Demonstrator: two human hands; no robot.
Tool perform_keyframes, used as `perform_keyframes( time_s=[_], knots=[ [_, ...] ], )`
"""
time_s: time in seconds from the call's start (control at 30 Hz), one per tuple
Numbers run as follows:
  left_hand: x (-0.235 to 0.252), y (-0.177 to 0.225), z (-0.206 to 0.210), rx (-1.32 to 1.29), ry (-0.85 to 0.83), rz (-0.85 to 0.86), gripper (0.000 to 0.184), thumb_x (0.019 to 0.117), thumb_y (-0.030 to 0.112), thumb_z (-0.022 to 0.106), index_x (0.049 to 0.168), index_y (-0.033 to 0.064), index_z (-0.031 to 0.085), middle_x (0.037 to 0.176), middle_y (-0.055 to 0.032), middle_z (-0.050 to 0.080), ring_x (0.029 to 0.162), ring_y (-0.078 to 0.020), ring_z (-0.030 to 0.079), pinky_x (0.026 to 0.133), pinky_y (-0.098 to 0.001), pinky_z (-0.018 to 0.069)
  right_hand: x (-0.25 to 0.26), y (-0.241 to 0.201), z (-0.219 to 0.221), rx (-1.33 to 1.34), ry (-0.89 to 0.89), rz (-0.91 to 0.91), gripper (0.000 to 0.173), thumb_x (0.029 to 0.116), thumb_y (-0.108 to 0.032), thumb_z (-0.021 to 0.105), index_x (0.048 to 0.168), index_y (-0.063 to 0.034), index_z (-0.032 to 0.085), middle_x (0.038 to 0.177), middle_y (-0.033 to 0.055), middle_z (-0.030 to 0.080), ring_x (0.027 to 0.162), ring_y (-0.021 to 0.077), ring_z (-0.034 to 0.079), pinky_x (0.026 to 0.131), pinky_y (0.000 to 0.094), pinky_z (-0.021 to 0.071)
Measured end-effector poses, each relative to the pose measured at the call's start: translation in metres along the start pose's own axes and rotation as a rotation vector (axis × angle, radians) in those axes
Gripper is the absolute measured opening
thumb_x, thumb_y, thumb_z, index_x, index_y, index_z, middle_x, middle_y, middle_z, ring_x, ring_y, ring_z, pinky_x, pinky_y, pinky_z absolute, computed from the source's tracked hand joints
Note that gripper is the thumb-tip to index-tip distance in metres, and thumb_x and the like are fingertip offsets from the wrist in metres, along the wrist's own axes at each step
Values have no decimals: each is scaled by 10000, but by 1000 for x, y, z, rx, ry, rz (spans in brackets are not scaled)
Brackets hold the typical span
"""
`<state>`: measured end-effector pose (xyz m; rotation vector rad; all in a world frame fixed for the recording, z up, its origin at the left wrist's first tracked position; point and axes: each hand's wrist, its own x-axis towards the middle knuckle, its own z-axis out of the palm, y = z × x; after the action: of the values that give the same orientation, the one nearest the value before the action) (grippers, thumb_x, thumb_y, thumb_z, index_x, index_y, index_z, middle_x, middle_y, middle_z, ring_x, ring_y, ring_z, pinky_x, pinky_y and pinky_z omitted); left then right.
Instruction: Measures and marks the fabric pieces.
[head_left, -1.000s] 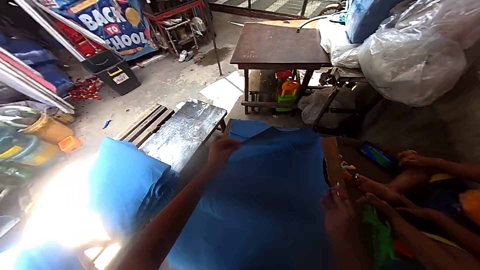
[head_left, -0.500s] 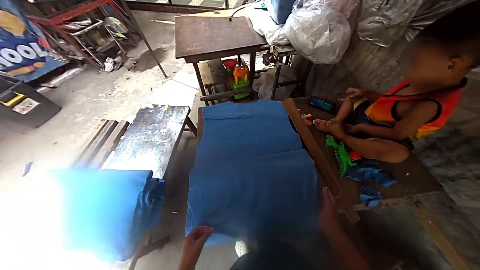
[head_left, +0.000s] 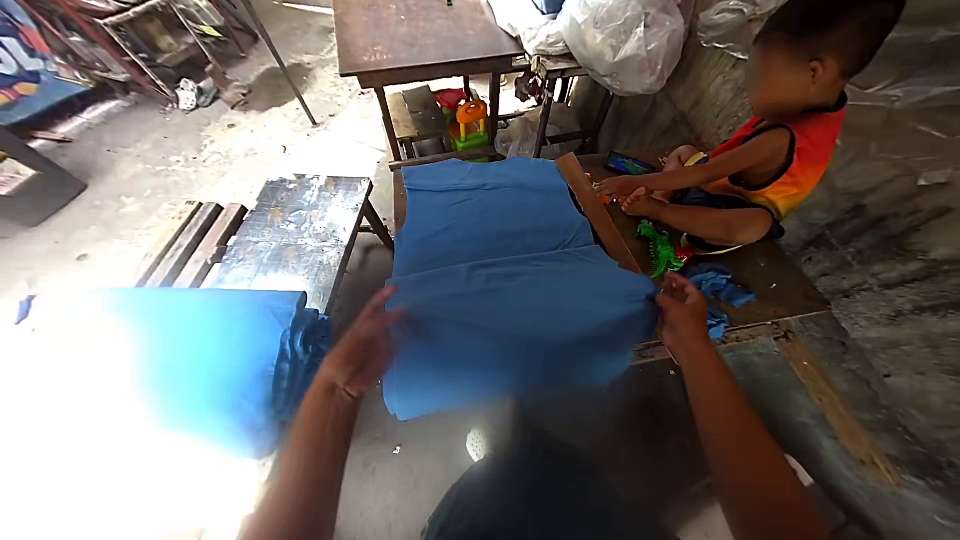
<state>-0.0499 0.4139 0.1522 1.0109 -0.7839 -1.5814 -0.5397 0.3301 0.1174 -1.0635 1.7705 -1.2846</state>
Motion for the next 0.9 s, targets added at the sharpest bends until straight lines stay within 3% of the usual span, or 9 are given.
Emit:
perform_keyframes(
  time_s=[0.13,0.27,0.33,0.43,0.5,0.63,0.7,0.77,0.9],
  knots=[
    [13,77,15,13,50,173,335,1094,156,400,1401,127,531,1179,39,700,1000,-29,684,871,-178,571,5,-77,-12,141,-6,-297,682,865,42,616,1507,-36,399,1434,120,492,1189,166,571,923,340,551],
    [-9,86,-3,66,4,152,302,1043,180,522,1324,111,608,1176,10,712,1026,-50,688,884,-184,569,-47,-90,-16,121,-80,-331,683,907,0,607,1535,-83,352,1405,64,484,1113,127,602,879,316,569],
    [-43,67,-22,265,11,64,433,962,298,638,1383,203,609,1188,56,712,982,-24,690,802,-193,592,-92,-66,-24,53,-108,-255,675,922,-47,610,1536,-47,330,1414,91,481,1119,123,600,894,320,564],
    [-95,5,-56,413,92,-107,443,891,49,627,1330,104,653,1175,-47,735,923,-113,723,770,-289,620,-145,-3,-35,-70,-123,-154,741,889,-42,597,1549,53,275,1463,187,440,1133,110,571,885,272,530],
    [-111,-56,-71,495,131,-252,427,891,-31,655,1313,32,657,1239,-110,705,1045,-182,692,904,-364,576,-158,60,-36,-125,-162,-109,758,879,18,596,1552,75,252,1496,232,402,1156,140,578,912,271,532],
    [-97,-169,-90,495,293,-329,406,950,108,705,1334,-6,634,1307,-174,666,1195,-242,640,1043,-431,495,-153,160,-11,-237,-120,-15,747,866,96,627,1543,75,313,1519,321,346,1071,281,657,852,360,591],
    [-79,-200,-96,518,414,-256,361,948,175,733,1258,-2,685,1245,-160,703,1159,-249,665,1036,-460,505,-144,165,10,-95,-8,127,737,936,61,591,1584,34,240,1567,309,298,1206,363,592,944,434,562],
    [-71,-214,-99,602,493,-186,281,924,212,765,1136,28,745,1136,-120,749,1093,-242,698,1002,-494,526,-132,162,25,7,98,187,725,977,-36,607,1596,-19,230,1553,282,326,1225,357,579,936,446,560],
    [-80,-203,-100,568,428,-15,198,875,164,804,1033,53,762,999,-47,773,913,-136,721,860,-368,583,-111,148,36,-227,127,60,773,892,18,733,1553,45,334,1499,312,396,1163,341,594,931,391,544]
  ],
)
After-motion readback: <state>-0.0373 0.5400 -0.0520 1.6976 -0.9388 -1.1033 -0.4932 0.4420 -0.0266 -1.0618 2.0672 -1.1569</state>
